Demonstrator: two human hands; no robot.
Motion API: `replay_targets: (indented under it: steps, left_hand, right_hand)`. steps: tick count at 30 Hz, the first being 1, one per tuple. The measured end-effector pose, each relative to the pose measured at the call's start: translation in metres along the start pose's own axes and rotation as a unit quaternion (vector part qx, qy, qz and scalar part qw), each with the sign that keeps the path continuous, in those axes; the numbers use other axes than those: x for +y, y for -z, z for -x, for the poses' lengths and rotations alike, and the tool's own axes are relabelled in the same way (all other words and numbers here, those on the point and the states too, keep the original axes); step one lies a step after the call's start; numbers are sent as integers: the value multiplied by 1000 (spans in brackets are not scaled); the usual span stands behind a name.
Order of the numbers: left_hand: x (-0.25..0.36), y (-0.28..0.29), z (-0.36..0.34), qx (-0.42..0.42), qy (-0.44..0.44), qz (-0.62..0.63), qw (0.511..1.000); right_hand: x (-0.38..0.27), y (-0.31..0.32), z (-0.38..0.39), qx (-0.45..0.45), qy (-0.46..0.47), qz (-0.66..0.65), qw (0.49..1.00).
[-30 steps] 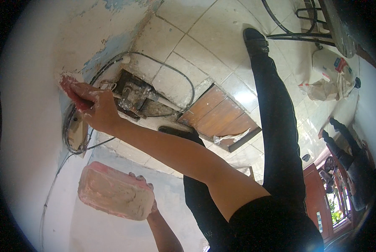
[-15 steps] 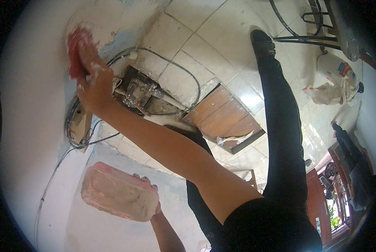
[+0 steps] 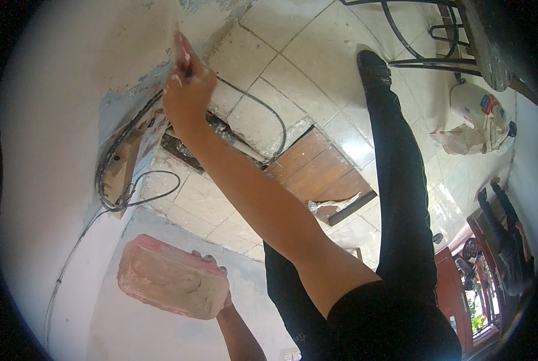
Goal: The person patches a damaged section of a wall by applying white compound with a red spreader and smoothing it across the surface.
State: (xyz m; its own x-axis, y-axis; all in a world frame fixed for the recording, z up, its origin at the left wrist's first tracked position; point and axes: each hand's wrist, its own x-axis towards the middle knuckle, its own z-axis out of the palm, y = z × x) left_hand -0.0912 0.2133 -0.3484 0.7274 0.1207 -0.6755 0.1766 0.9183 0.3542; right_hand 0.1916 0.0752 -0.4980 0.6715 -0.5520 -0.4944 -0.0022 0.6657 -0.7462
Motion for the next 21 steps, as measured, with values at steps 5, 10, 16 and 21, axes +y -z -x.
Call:
replay_targets:
  steps: [5, 10, 16, 21]
  left_hand:
    - [12, -3, 2, -19, -8, -8, 1000]
    - [16, 12, 9, -8, -12, 22, 1000]
    - [12, 18, 14, -20, -13, 14, 1000]
    - [10, 11, 15, 6, -14, 21, 1000]
  right_hand:
    - [12, -17, 1, -66, -17, -7, 998]
    - [22, -22, 30, -112, 15, 1, 994]
    - [17, -22, 67, -206, 73, 74, 973]
    - [23, -6, 62, -213, 84, 81, 970]
